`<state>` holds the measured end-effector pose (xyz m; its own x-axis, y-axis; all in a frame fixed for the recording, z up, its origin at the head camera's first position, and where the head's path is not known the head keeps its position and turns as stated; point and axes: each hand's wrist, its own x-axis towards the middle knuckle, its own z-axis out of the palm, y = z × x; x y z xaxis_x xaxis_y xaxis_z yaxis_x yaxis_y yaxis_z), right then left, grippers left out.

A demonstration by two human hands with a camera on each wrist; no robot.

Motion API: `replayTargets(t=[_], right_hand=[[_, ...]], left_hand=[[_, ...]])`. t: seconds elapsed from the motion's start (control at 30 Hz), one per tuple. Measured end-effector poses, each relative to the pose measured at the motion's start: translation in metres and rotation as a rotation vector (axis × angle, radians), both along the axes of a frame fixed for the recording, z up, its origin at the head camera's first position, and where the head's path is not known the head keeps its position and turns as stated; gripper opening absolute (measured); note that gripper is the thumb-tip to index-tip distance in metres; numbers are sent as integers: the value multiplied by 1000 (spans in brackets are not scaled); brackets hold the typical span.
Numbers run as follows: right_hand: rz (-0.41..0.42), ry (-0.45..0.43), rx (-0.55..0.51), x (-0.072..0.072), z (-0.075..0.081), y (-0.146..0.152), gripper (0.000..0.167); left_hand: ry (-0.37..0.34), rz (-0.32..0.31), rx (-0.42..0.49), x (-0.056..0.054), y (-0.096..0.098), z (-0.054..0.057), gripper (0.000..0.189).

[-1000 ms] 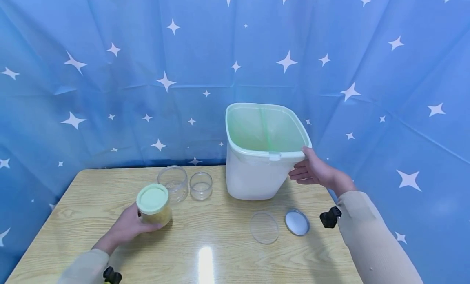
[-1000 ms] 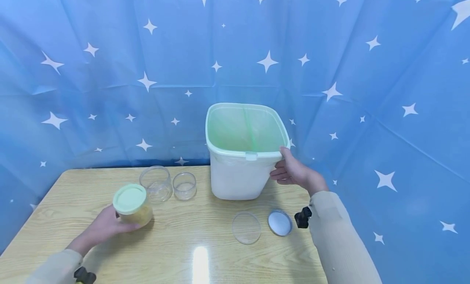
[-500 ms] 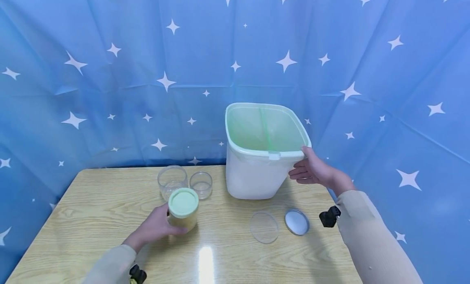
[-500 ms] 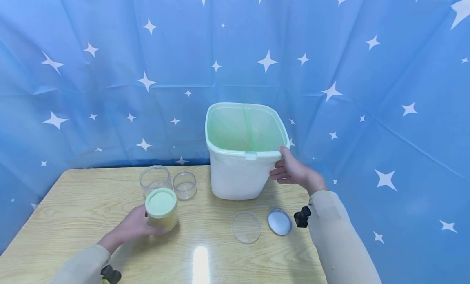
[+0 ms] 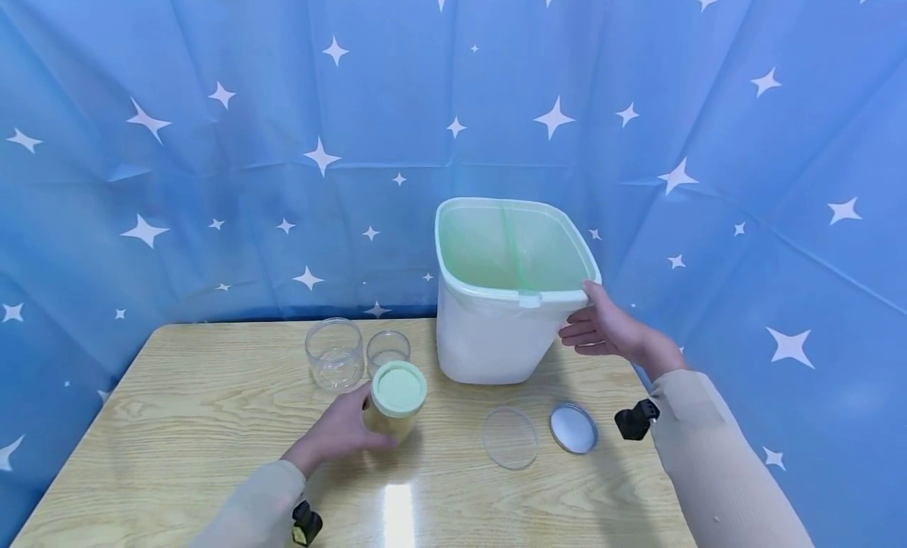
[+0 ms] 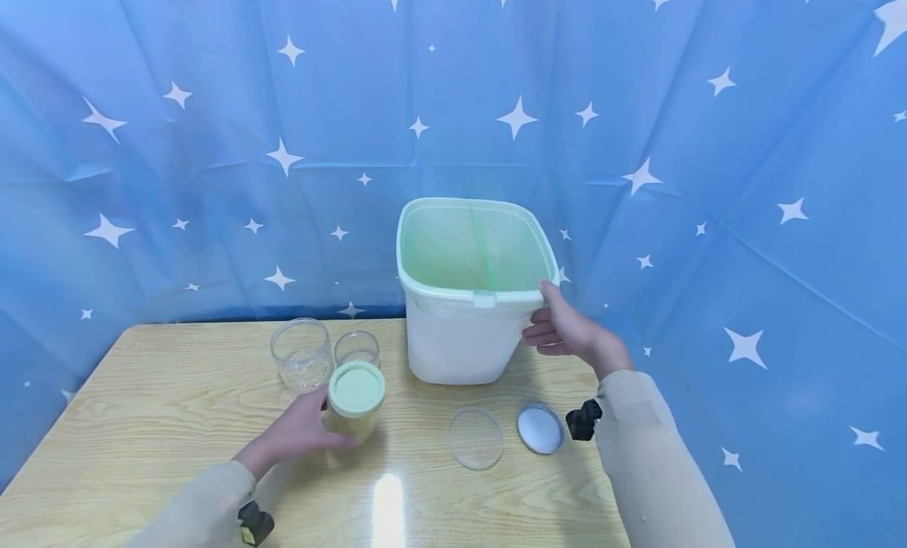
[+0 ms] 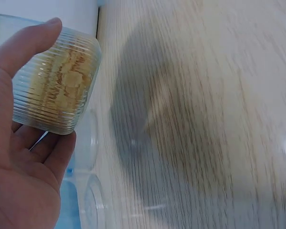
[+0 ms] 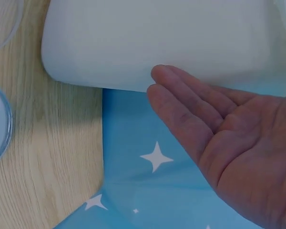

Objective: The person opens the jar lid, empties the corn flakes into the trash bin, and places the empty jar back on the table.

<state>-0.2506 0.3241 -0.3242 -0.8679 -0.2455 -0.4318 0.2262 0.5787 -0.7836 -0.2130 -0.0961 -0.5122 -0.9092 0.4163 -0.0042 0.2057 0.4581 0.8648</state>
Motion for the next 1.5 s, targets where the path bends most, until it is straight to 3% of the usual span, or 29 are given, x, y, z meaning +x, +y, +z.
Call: replayTargets(t=[0.23, 0.37, 0.47, 0.6, 0.73, 0.93, 1.03, 1.27, 1.4, 1.5], right_hand=[[30, -21, -31, 4, 0, 8, 107], [90, -34, -24, 6, -3, 11, 88], [148, -31, 49, 7, -9, 7, 76], [240, 26, 236, 10, -23, -10, 69], [336, 116, 399, 16, -41, -35, 52], [404, 297, 450, 28, -63, -82, 38], [424, 404, 448, 32, -68, -106, 44], [423, 593, 445, 40, -79, -151, 79], [408, 703, 442, 41, -88, -171, 67], [363, 720, 479, 44, -93, -181, 61]], left_hand=[[5, 6, -16, 0, 8, 0, 87], [0, 12, -25, 1, 9, 0, 88], [-5, 22, -33, 1, 8, 1, 88], [-12, 37, -35, 1, 7, 2, 84], [-21, 44, -26, 1, 7, 4, 80], [-56, 37, 5, 1, 9, 8, 84], [-49, 31, 11, 1, 12, 10, 86], [-30, 31, 8, 2, 18, 11, 85], [24, 36, -49, 4, 21, 10, 85], [49, 33, -86, 7, 23, 7, 83]])
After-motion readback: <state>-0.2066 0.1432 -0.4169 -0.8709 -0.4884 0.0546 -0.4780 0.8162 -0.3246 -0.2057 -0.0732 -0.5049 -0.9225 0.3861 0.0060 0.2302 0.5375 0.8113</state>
